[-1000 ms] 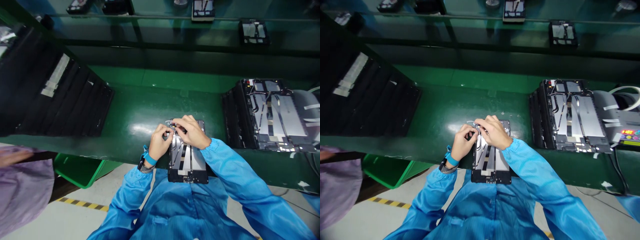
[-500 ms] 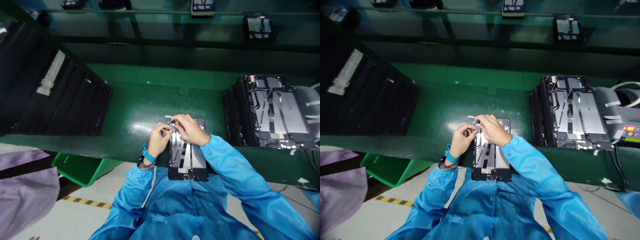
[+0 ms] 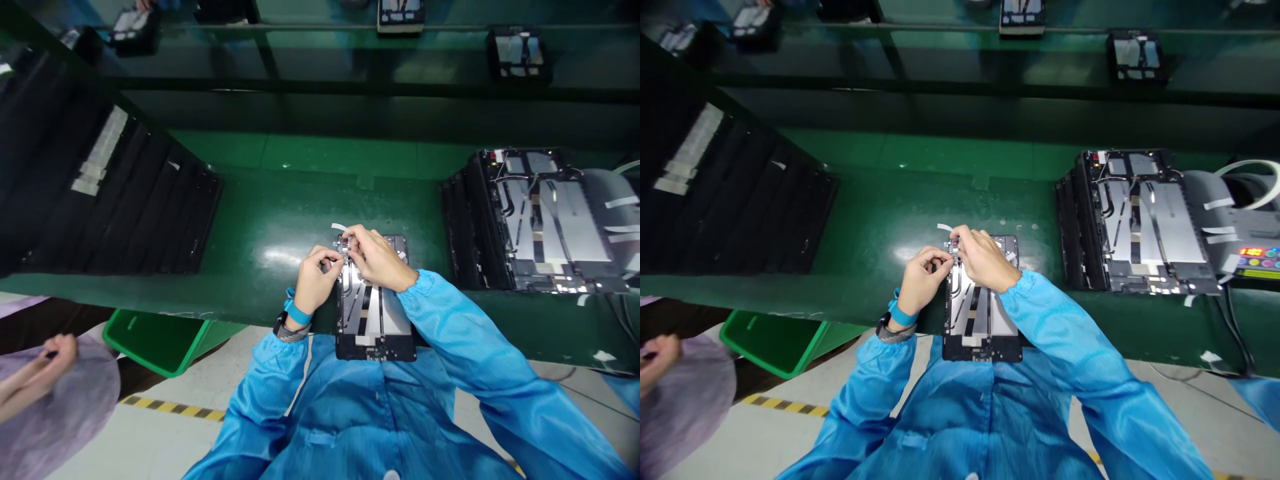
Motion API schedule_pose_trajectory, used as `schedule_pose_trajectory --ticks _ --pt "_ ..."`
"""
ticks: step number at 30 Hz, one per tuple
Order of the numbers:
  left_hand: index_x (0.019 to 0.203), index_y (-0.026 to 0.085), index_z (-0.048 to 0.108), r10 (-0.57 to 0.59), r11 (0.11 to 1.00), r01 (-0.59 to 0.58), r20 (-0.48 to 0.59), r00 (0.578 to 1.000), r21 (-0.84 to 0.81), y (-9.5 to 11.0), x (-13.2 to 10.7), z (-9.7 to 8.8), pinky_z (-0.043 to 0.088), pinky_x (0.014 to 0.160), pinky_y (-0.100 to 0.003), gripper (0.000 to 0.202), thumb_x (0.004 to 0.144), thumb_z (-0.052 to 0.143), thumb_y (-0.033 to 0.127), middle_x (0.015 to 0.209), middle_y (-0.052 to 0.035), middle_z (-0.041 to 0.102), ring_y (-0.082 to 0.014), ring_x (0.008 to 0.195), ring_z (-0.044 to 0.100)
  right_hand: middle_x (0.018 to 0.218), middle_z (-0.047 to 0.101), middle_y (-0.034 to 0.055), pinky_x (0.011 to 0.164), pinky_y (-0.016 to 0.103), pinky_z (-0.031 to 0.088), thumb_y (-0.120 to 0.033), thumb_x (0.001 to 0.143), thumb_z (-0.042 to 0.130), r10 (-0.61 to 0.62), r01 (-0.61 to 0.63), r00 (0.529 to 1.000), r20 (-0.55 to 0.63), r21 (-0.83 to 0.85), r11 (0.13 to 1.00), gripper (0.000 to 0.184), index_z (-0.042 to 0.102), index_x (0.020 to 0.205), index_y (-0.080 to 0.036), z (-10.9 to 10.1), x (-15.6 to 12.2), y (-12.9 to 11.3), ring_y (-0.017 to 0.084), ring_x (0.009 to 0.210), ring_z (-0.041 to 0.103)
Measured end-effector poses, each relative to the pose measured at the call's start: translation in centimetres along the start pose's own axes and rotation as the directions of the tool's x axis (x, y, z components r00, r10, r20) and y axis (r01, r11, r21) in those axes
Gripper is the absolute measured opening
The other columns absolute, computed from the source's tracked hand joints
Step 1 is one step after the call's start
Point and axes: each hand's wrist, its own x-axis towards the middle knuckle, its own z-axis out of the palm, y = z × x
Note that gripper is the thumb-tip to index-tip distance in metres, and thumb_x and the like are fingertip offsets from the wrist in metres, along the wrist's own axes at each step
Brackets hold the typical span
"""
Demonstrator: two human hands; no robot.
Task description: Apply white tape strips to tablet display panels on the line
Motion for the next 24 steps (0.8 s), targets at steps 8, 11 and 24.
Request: schedule_pose_trajectory --ticks 8,11,24 --pt "0.095 0.019 0.074 0.098 0.993 -0.093 -0.06 0.993 0.077 0.1 -0.4 0.8 0.045 0.07 -0.026 0.009 0.092 0.067 0.014 0.087 -0.0002 0.061 -0.0112 0.07 0.052 0.095 0.066 0.0068 0.082 0.035 0.039 -0.007 0.088 0.048 0.038 -0.042 0.998 -0.043 -0.083 0.996 0.04 0.046 0.127 -0.019 0.2 -0.2 -1.0 0.025 0.085 0.061" --pt "0.097 0.02 0.076 0.125 0.988 -0.12 -0.048 0.991 0.1 0.1 -0.4 0.8 0.045 0.071 -0.026 0.012 0.093 0.067 0.014 0.086 -0.0001 0.059 -0.012 0.071 0.051 0.094 0.066 0.0075 0.081 0.036 0.039 -0.006 0.087 0.048 0.06 -0.065 0.997 -0.043 -0.121 0.991 0.042 0.047 0.127 -0.018 0.2 -0.3 -1.5 0.026 0.085 0.061" --pt "0.102 0.021 0.078 0.206 0.958 -0.202 0.0 0.979 0.202 0.3 -0.6 0.6 0.049 0.074 -0.027 0.016 0.096 0.066 0.013 0.091 -0.0015 0.058 -0.014 0.079 0.057 0.085 0.059 0.0013 0.083 0.036 0.042 -0.008 0.086 0.053 0.171 -0.172 0.985 -0.021 -0.037 0.984 0.039 0.048 0.123 -0.021 0.2 -0.4 -1.1 0.025 0.086 0.061"
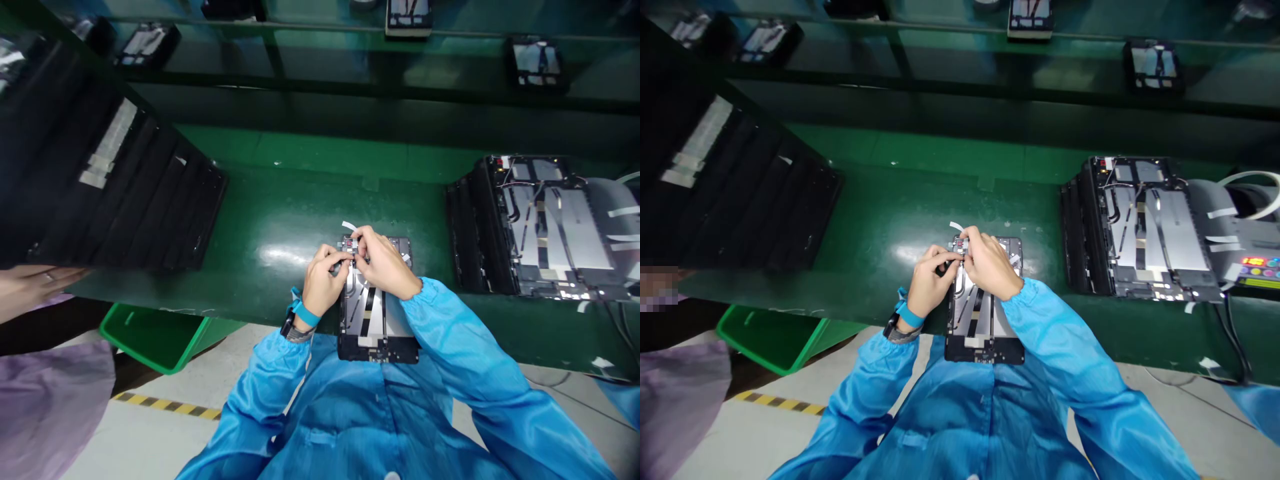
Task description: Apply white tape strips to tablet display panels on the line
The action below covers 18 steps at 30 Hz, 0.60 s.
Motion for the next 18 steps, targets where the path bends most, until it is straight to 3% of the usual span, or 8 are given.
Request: schedule_pose_trajectory --ticks 6,11,14,16,18 --pt "0.112 0.021 0.078 0.107 0.989 -0.108 0.014 0.994 0.104 0.0 -0.7 -0.5 0.053 0.083 -0.032 0.021 0.101 0.06 0.017 0.102 -0.0062 0.061 -0.0179 0.09 0.061 0.089 0.061 0.0034 0.085 0.037 0.042 -0.006 0.087 0.052 -0.018 0.017 1.0 -0.017 -0.018 1.0 0.04 0.048 0.125 -0.021 0.0 -0.4 -0.2 0.026 0.089 0.061" --pt "0.135 0.024 0.072 0.209 0.879 -0.283 0.223 0.952 0.385 -0.1 -1.7 -1.8 0.053 0.087 -0.041 0.04 0.101 0.052 0.016 0.121 -0.0124 0.064 -0.0261 0.101 0.059 0.092 0.062 0.0058 0.086 0.038 0.043 -0.008 0.089 0.051 -0.005 0.004 0.998 -0.062 -0.005 1.0 0.037 0.051 0.124 -0.019 0.5 -0.6 -0.4 0.027 0.09 0.06" --pt "0.143 0.024 0.067 0.197 0.84 -0.323 0.31 0.93 0.436 -0.1 -1.6 -2.6 0.053 0.09 -0.046 0.044 0.102 0.05 0.019 0.128 -0.0151 0.063 -0.0305 0.109 0.058 0.092 0.062 0.0064 0.087 0.04 0.043 -0.009 0.089 0.052 0.017 -0.015 0.995 -0.095 0.029 0.999 0.033 0.054 0.12 -0.019 0.4 -0.7 -0.6 0.027 0.092 0.058" --pt "0.144 0.023 0.066 0.198 0.842 -0.34 0.345 0.917 0.419 -0.2 -1.2 -3.0 0.052 0.092 -0.048 0.045 0.102 0.05 0.02 0.132 -0.0162 0.062 -0.0317 0.112 0.057 0.09 0.062 0.0053 0.087 0.04 0.043 -0.013 0.09 0.056 0.071 -0.051 0.984 -0.166 0.122 0.991 0.028 0.057 0.117 -0.02 -0.1 -1.2 -1.2 0.026 0.091 0.058" --pt "0.144 0.024 0.066 0.214 0.854 -0.354 0.362 0.907 0.381 -0.5 -0.8 -3.4 0.051 0.096 -0.05 0.045 0.102 0.051 0.02 0.138 -0.0162 0.06 -0.0327 0.119 0.055 0.084 0.061 0.0019 0.08 0.037 0.044 -0.021 0.093 0.061 0.205 -0.125 0.961 -0.184 0.373 0.919 0.024 0.059 0.116 -0.021 -0.7 -2.3 -2.1 0.022 0.081 0.056"
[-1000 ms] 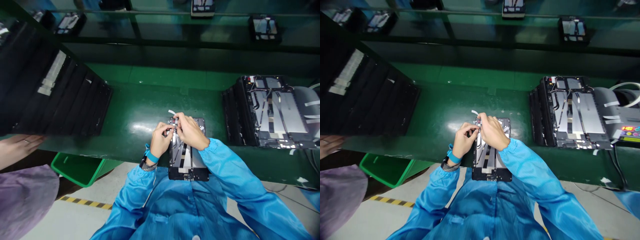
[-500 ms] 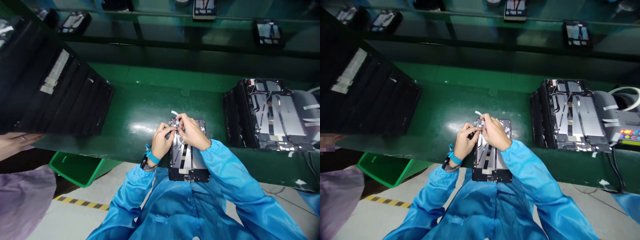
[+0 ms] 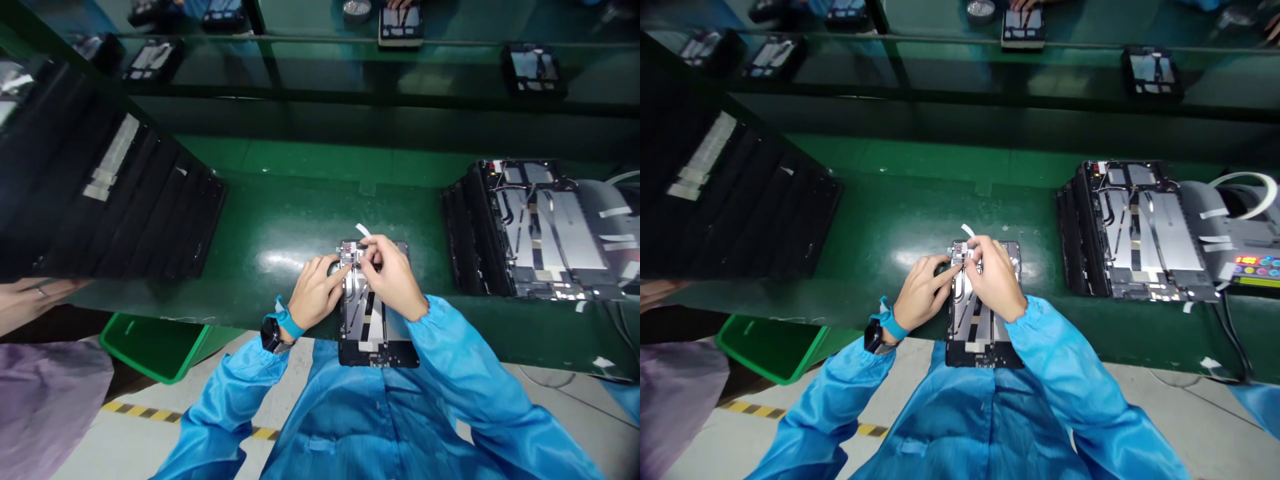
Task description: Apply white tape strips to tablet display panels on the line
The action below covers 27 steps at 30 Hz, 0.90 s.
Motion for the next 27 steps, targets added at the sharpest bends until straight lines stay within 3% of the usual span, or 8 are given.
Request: schedule_pose_trajectory --ticks 2,4,6,8,12,17,27 --pt "0.143 0.028 0.067 0.021 0.998 -0.022 -0.006 1.0 -0.055 -0.6 0.1 -0.2 0.05 0.101 -0.053 0.045 0.101 0.052 0.018 0.144 -0.0149 0.058 -0.0335 0.127 0.053 0.076 0.06 -0.0017 0.065 0.031 0.041 -0.032 0.095 0.064 0.195 -0.211 0.977 0.081 0.349 0.913 0.026 0.061 0.119 -0.022 -0.2 -1.6 -0.9 0.017 0.065 0.051" --pt "0.142 0.031 0.067 0.042 0.992 -0.043 -0.013 0.999 -0.116 -1.3 0.2 -0.2 0.048 0.106 -0.055 0.047 0.099 0.053 0.017 0.147 -0.013 0.057 -0.0333 0.134 0.05 0.072 0.062 -0.0029 0.054 0.028 0.033 -0.04 0.095 0.067 0.317 -0.407 0.914 0.255 0.597 0.691 0.037 0.061 0.126 -0.022 0.1 -3.2 -1.6 0.013 0.055 0.046" --pt "0.141 0.032 0.067 0.058 0.986 -0.059 -0.012 0.998 -0.154 -1.8 0.2 -0.2 0.046 0.11 -0.057 0.049 0.098 0.054 0.015 0.15 -0.0117 0.056 -0.033 0.138 0.048 0.074 0.066 -0.0015 0.05 0.027 0.03 -0.042 0.092 0.07 0.363 -0.495 0.865 0.346 0.704 0.509 0.044 0.062 0.13 -0.022 0.8 -4.3 -1.7 0.011 0.052 0.046" --pt "0.141 0.032 0.067 0.077 0.983 -0.076 -0.001 0.997 -0.167 -2.3 0.3 -0.3 0.045 0.112 -0.058 0.051 0.096 0.053 0.013 0.155 -0.0109 0.053 -0.0328 0.14 0.047 0.077 0.069 0.0002 0.049 0.026 0.032 -0.041 0.09 0.072 0.377 -0.509 0.851 0.366 0.754 0.415 0.047 0.064 0.132 -0.022 1.7 -4.9 -1.5 0.011 0.053 0.049" --pt "0.144 0.031 0.065 0.157 0.973 -0.147 0.044 0.987 -0.176 -3.1 0.7 -0.7 0.041 0.118 -0.061 0.06 0.091 0.049 0.006 0.165 -0.0091 0.047 -0.0333 0.151 0.039 0.08 0.072 0.0026 0.052 0.026 0.038 -0.038 0.091 0.071 0.368 -0.497 0.851 0.374 0.799 0.339 0.045 0.065 0.132 -0.021 2.6 -4.8 -1.0 0.013 0.057 0.055" --pt "0.146 0.032 0.062 0.236 0.956 -0.211 0.107 0.966 -0.206 -3.9 1.6 -1.6 0.037 0.121 -0.065 0.07 0.085 0.048 0.002 0.172 -0.0056 0.038 -0.034 0.161 0.03 0.081 0.073 0.0049 0.054 0.029 0.043 -0.044 0.094 0.064 0.357 -0.531 0.832 0.425 0.795 0.292 0.046 0.063 0.132 -0.019 2.3 -4.1 -1.2 0.016 0.058 0.059" --pt "0.137 0.026 0.069 0.312 0.945 -0.276 0.228 0.922 -0.175 -4.5 2.4 -2.8 0.037 0.12 -0.069 0.05 0.092 0.055 0.008 0.173 -0.0108 0.036 -0.0382 0.16 0.032 0.096 0.077 0.0081 0.069 0.037 0.051 -0.05 0.097 0.051 0.314 -0.613 0.775 0.548 0.772 0.165 0.042 0.062 0.125 -0.021 2.0 -2.9 -2.8 0.019 0.065 0.064"
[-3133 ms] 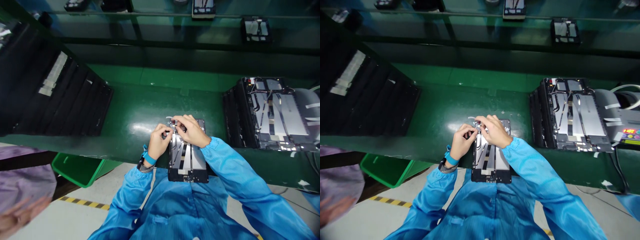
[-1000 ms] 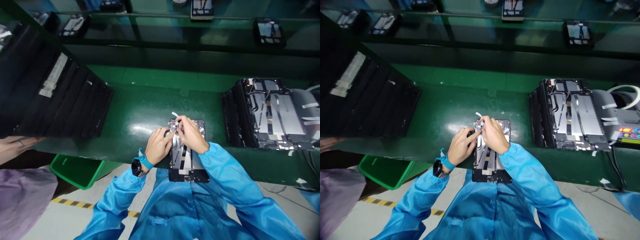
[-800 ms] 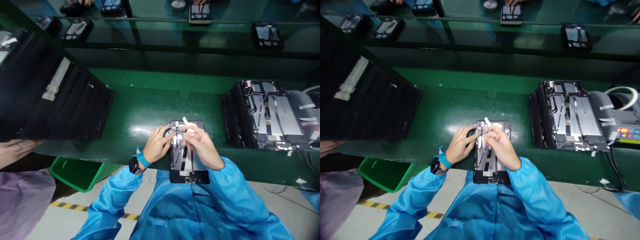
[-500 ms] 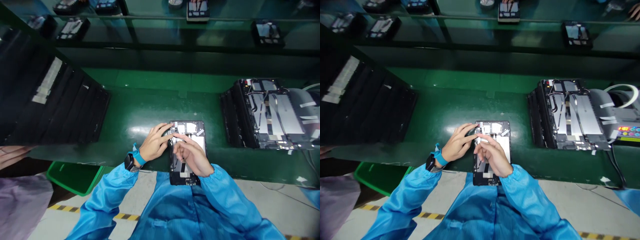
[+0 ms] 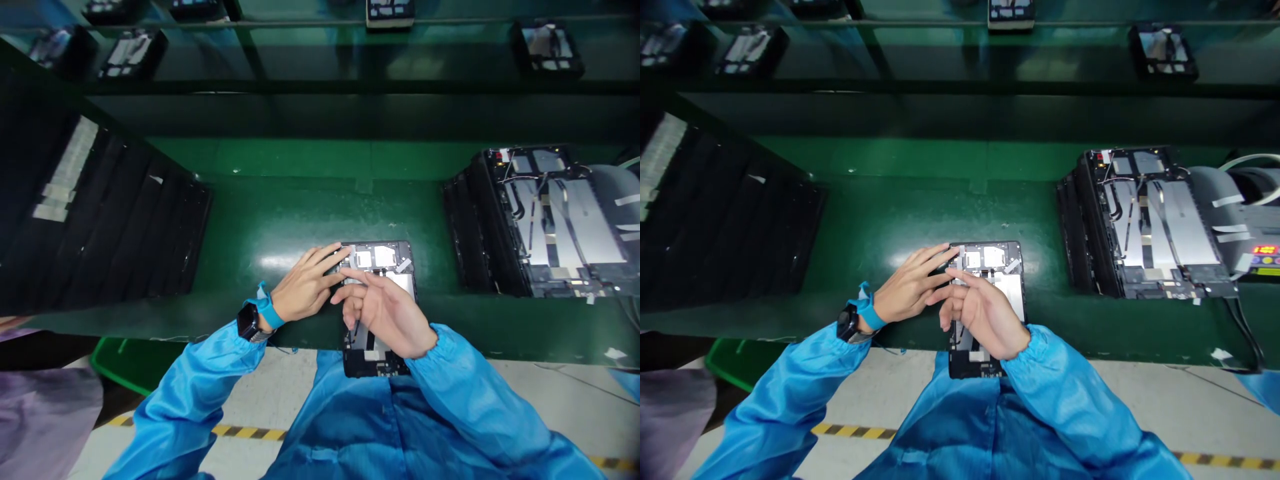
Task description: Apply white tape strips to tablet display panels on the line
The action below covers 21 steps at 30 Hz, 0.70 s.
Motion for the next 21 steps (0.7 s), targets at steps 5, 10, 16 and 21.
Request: schedule_pose_trajectory --ticks 5,10,16,21 --pt "0.138 0.027 0.067 0.016 1.0 -0.016 0.0 1.0 0.015 -0.3 0.0 0.1 0.037 0.121 -0.068 0.048 0.094 0.057 0.011 0.173 -0.0104 0.036 -0.0382 0.159 0.033 0.099 0.077 0.0092 0.07 0.039 0.052 -0.053 0.099 0.048 -0.025 0.024 1.0 -0.017 -0.034 0.999 0.047 0.061 0.131 -0.022 0.1 -0.2 0.0 0.02 0.067 0.065" --pt "0.141 0.027 0.066 0.012 0.999 -0.01 -0.054 0.998 0.031 0.0 -0.1 0.4 0.035 0.122 -0.069 0.057 0.091 0.052 0.004 0.173 -0.0109 0.036 -0.0367 0.16 0.031 0.084 0.077 0.0067 0.065 0.035 0.05 -0.055 0.099 0.057 -0.11 0.093 0.992 -0.054 -0.246 0.965 0.049 0.065 0.134 -0.021 0.0 -1.4 0.1 0.019 0.061 0.064" --pt "0.14 0.032 0.067 -0.026 0.999 0.022 -0.108 0.994 -0.043 0.2 -0.2 0.9 0.037 0.119 -0.069 0.063 0.086 0.054 0.003 0.169 -0.0076 0.043 -0.0371 0.157 0.034 0.053 0.053 -0.0045 0.049 0.027 0.031 -0.058 0.095 0.065 -0.338 0.141 0.932 -0.129 -0.731 0.668 0.04 0.069 0.083 -0.02 -2.0 0.1 -1.0 0.012 0.047 0.043" --pt "0.137 0.036 0.07 -0.12 0.986 0.101 -0.144 0.982 -0.131 0.3 -0.3 1.2 0.031 0.121 -0.069 0.043 0.098 0.057 0.022 0.169 -0.0057 0.044 -0.0376 0.16 0.03 0.059 0.05 -0.0045 0.055 0.026 0.03 -0.041 0.099 0.058 -0.288 0.214 0.949 0.128 -0.932 0.293 0.033 0.061 0.073 -0.021 -3.0 1.5 -2.7 0.012 0.055 0.043"
